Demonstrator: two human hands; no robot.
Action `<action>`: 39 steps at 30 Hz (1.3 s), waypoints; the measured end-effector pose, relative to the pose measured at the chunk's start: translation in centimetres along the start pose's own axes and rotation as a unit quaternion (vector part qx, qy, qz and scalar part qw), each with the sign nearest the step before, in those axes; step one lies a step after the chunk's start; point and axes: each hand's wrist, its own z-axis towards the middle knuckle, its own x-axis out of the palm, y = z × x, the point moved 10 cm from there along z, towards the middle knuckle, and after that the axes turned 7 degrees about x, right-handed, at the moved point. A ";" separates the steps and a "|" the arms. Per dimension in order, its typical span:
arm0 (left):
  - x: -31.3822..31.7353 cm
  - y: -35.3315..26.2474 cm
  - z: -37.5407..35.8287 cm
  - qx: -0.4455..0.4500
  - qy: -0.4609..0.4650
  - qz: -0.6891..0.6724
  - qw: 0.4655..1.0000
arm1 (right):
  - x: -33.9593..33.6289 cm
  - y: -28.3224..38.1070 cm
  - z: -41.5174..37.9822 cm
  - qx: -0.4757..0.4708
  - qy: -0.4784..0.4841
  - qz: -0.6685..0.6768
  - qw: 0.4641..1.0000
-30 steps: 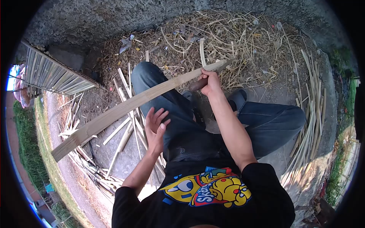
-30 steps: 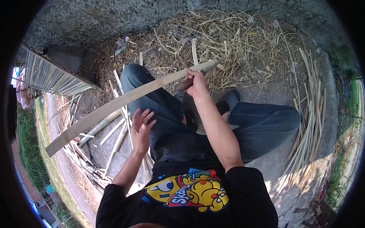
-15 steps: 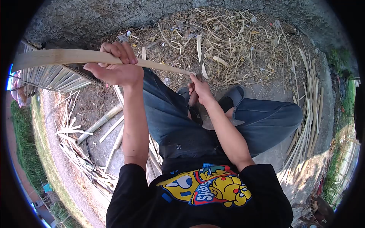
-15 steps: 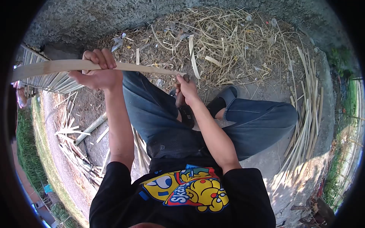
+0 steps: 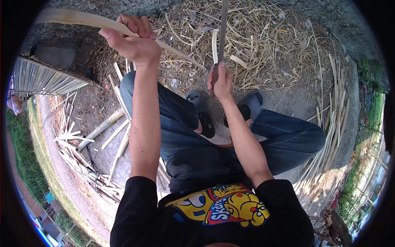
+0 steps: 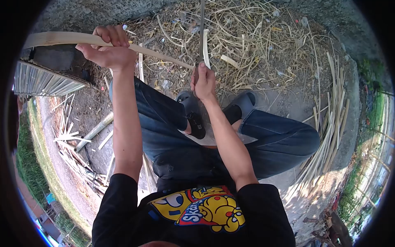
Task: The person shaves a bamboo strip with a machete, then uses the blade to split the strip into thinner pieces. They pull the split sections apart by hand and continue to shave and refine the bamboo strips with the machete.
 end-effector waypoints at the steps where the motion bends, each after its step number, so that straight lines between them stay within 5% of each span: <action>1: 0.4 -0.1 0.3 -0.004 0.010 -0.007 1.000 | -0.2 -1.4 0.1 0.006 -0.002 0.001 1.000; 4: 1.0 0.1 0.2 -0.012 0.014 -0.005 1.000 | -3.8 -13.0 1.0 0.049 -0.012 -0.045 0.998; 6: 1.1 -0.1 0.1 -0.005 0.020 -0.008 1.000 | -8.9 -24.0 -1.9 0.356 -0.073 -0.158 0.918; 8: 1.2 0.5 0.2 -0.011 0.038 -0.004 0.999 | -13.1 -26.8 -1.4 0.282 -0.072 -0.322 0.901; 11: 0.2 0.6 0.8 -0.040 -0.018 0.005 0.999 | -12.4 -25.5 -2.6 0.356 -0.086 -0.190 0.911; 14: -1.2 1.1 2.0 -0.038 -0.011 0.008 0.999 | -8.4 -16.8 0.7 0.194 -0.066 -0.179 0.962; 18: -1.3 1.0 1.7 -0.046 0.000 0.000 0.999 | -1.3 -4.1 4.0 0.005 -0.023 0.035 0.999; 21: -0.8 1.2 1.8 -0.037 0.021 -0.025 0.999 | -1.6 -8.6 3.2 -0.003 -0.006 0.081 0.997; 23: -0.2 1.2 1.6 -0.046 0.014 -0.012 0.999 | -6.4 -18.9 -0.2 0.171 -0.050 -0.151 0.972; 24: 0.2 1.3 1.5 -0.047 0.027 -0.004 0.999 | -10.0 -24.6 -3.4 0.378 -0.089 -0.208 0.898; 26: 0.6 1.3 1.9 -0.026 0.025 -0.004 0.999 | -14.2 -28.6 -2.8 0.305 -0.088 -0.259 0.912; 29: -0.2 1.0 1.2 -0.030 0.012 0.014 0.999 | -12.4 -24.6 -3.0 0.329 -0.070 -0.190 0.922; 35: -0.1 1.7 1.2 -0.047 -0.007 -0.040 0.998 | -0.4 -4.0 3.1 0.022 -0.024 0.016 0.999; 37: 0.6 1.3 0.9 -0.044 -0.002 -0.031 0.999 | 0.9 -2.9 2.4 -0.041 0.010 0.056 0.998; 39: 1.2 0.9 0.9 -0.042 0.007 0.015 0.999 | -3.0 -12.6 1.0 -0.002 -0.027 -0.074 0.997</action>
